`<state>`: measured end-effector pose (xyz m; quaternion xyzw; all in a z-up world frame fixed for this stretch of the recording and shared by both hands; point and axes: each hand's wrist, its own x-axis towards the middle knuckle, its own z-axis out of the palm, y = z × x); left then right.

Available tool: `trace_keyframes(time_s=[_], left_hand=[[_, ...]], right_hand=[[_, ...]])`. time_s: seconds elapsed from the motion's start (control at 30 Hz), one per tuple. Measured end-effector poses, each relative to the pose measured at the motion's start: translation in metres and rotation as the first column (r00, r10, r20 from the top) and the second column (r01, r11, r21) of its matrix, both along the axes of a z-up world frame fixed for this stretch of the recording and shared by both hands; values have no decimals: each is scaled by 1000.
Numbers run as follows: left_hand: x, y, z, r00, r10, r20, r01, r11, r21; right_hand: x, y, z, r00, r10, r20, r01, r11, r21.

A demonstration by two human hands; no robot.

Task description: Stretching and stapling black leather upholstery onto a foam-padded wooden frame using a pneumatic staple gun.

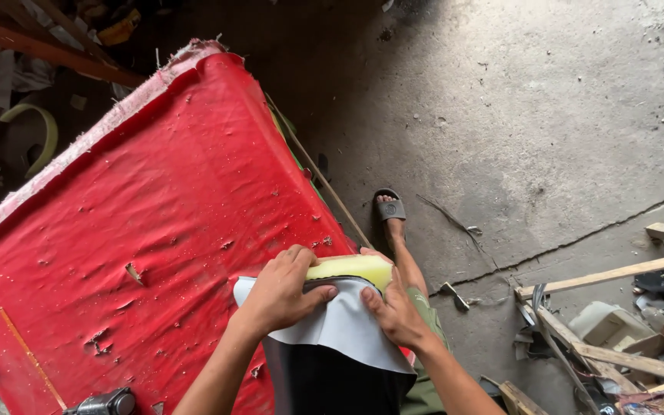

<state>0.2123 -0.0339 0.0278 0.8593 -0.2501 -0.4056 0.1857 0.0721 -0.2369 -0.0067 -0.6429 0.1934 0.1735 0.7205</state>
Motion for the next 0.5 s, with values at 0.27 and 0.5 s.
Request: trace_keyframes(time_s=[0.27,0.5], left_hand=[[-1,-45,-12,976,-200,84,209,971,-118],[18,-80,29,935,-354,-8,354,935,15]], right_hand=[[-22,-33,-8,985,-125,-118,119,991,-54],[-34,-33,-28,988,-148,31,151,973,-174]])
